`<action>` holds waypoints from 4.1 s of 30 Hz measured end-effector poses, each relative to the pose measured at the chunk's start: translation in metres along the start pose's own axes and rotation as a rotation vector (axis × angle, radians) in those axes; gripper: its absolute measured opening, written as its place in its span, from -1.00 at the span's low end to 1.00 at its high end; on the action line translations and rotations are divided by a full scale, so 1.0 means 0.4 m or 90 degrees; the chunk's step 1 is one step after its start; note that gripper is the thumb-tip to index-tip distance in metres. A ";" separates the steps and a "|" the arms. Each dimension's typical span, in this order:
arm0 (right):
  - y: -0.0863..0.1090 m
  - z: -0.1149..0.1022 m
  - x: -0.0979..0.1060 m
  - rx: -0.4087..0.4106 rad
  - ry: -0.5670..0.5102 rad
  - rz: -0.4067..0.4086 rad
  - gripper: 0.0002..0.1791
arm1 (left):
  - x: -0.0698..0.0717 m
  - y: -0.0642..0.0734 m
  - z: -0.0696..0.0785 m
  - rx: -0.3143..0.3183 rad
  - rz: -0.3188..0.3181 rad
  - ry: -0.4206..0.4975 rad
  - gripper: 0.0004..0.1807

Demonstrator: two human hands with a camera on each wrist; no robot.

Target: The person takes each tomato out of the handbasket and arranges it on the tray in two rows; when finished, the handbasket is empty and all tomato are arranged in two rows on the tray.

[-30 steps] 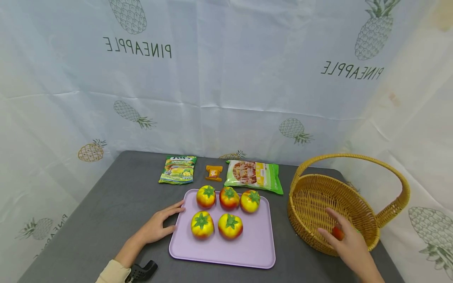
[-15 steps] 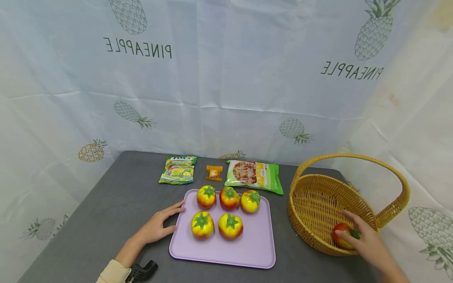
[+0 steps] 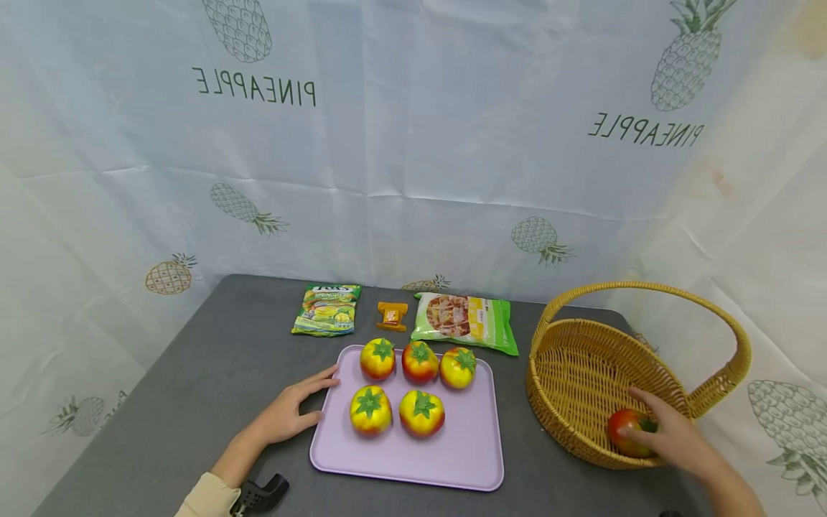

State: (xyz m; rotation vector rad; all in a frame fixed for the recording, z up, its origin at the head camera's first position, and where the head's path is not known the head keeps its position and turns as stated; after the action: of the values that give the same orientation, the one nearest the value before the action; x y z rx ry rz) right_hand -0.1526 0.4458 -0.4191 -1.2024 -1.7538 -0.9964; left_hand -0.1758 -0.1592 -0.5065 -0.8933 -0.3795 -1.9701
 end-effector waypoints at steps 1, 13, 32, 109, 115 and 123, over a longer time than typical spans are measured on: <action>-0.003 0.001 0.001 -0.001 0.007 -0.011 -0.27 | 0.000 0.000 0.000 0.000 -0.001 0.001 -0.42; -0.020 0.008 0.011 -0.032 0.001 -0.143 -0.18 | 0.000 0.002 0.005 0.009 -0.005 0.008 -0.42; -0.033 0.023 0.006 -0.055 0.067 -0.161 -0.20 | 0.000 0.003 0.008 0.013 -0.002 0.007 -0.43; -0.071 -0.404 -0.127 0.109 -0.181 0.206 -0.19 | 0.000 0.001 -0.001 0.003 0.000 0.000 -0.42; -0.093 -0.431 -0.172 0.071 -0.237 0.158 -0.21 | 0.000 -0.001 -0.004 -0.004 0.004 -0.008 -0.42; -0.131 -0.427 -0.239 0.030 -0.231 0.109 -0.17 | -0.003 0.000 -0.003 -0.002 0.000 -0.002 -0.42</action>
State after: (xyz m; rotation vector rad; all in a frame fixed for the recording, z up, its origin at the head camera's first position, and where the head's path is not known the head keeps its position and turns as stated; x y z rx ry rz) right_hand -0.1502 0.2453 -0.4469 -1.5492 -1.8949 -0.6621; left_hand -0.1760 -0.1592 -0.5080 -0.8987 -0.3794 -1.9694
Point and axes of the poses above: each hand's wrist, its own y-axis away from the middle knuckle, its own x-axis out of the back of the hand, z = x × y, the point moved 3 cm from there along -y, towards the middle knuckle, and after that the axes turned 7 degrees about -z, right-handed, at the moved point
